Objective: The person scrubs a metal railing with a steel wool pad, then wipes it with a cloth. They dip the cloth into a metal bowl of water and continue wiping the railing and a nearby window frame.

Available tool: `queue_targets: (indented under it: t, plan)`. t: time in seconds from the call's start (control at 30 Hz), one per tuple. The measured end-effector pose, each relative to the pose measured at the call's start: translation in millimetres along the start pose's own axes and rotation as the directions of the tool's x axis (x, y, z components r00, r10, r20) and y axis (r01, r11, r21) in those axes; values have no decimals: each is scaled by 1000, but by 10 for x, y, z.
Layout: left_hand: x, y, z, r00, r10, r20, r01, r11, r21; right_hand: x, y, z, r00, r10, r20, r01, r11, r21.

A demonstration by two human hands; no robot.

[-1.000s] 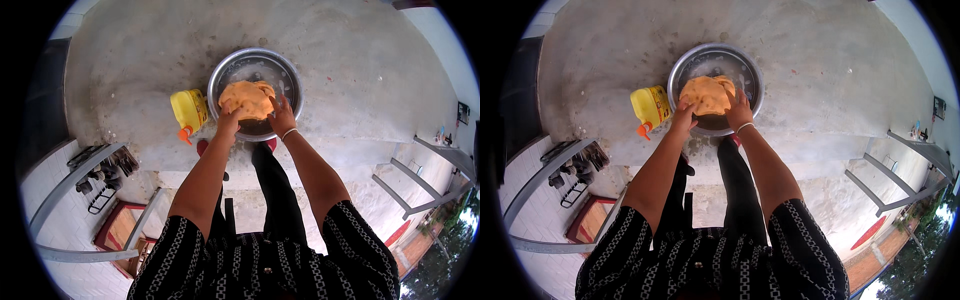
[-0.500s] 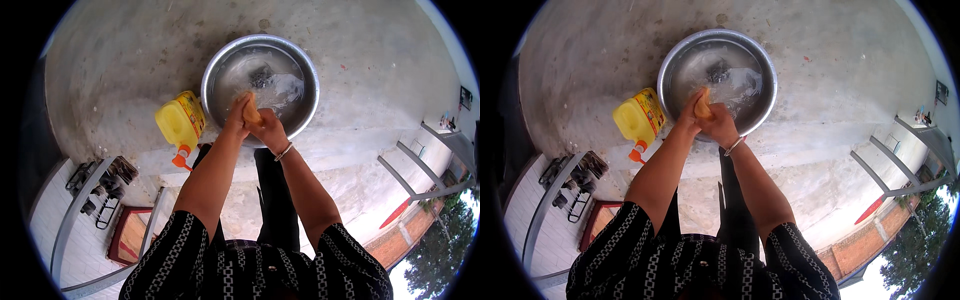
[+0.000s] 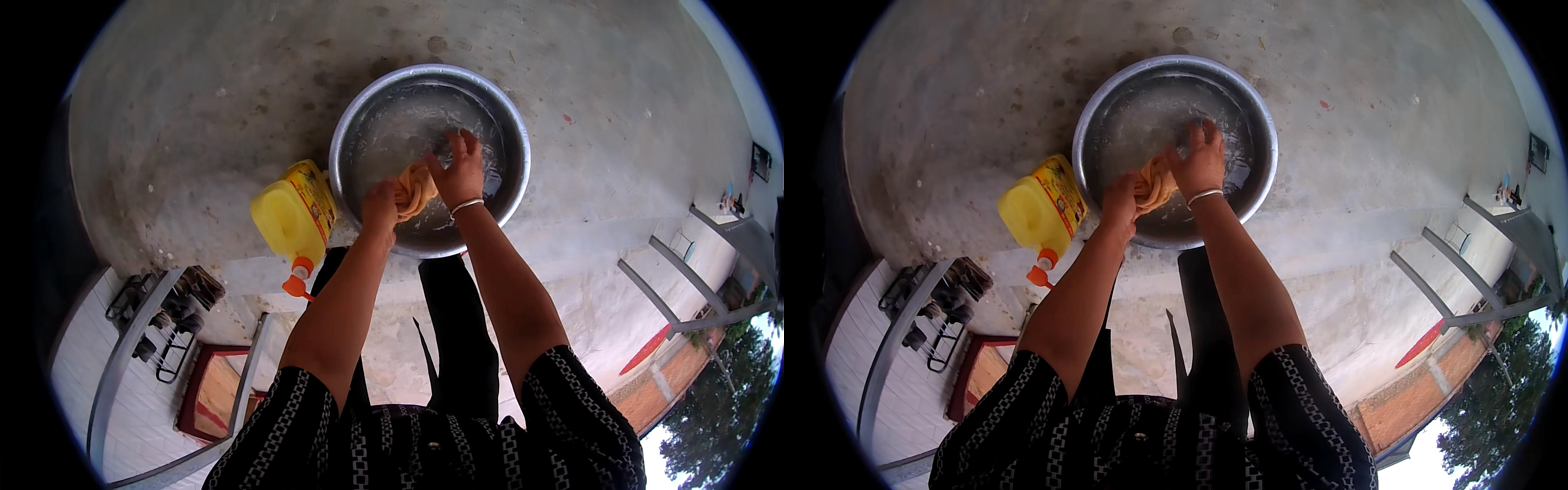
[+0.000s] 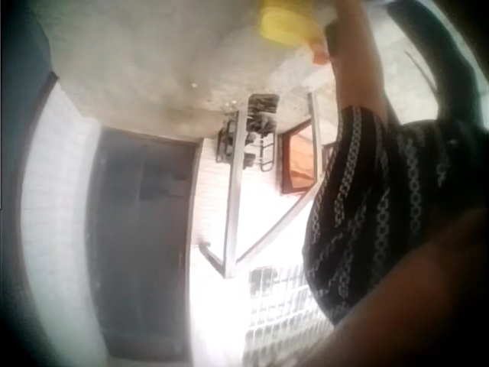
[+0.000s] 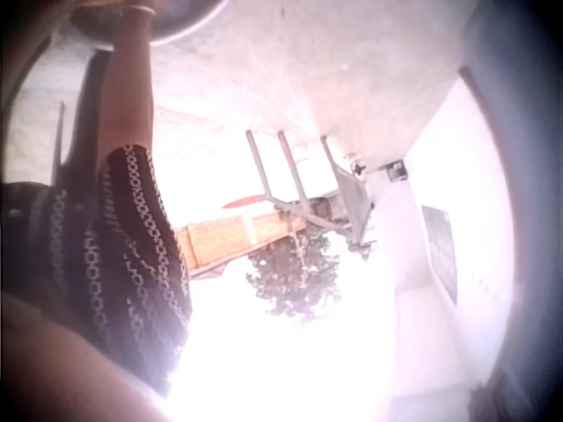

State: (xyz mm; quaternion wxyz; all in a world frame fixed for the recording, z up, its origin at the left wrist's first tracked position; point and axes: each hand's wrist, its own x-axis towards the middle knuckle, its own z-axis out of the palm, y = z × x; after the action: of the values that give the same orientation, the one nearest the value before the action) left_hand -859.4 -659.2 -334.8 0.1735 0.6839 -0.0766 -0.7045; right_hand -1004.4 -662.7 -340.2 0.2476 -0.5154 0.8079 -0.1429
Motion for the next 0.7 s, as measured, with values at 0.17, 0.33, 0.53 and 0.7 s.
queue_targets:
  t: [0.17,0.33,0.53,0.7]
  plan:
    - [21,-137,-93,955,290,61,-289,866,409,336,203,123,948,226,222,-242,969,48]
    - [-571,391,94,955,297,15,-294,937,189,35,-137,-809,923,150,355,-336,766,548]
    - [-1575,900,483,875,99,475,46,958,-284,-826,-988,-1927,970,-105,221,-107,632,768]
    - [-2511,1124,583,897,46,439,34,984,-173,-1216,-1434,-2378,986,126,107,-162,596,786]
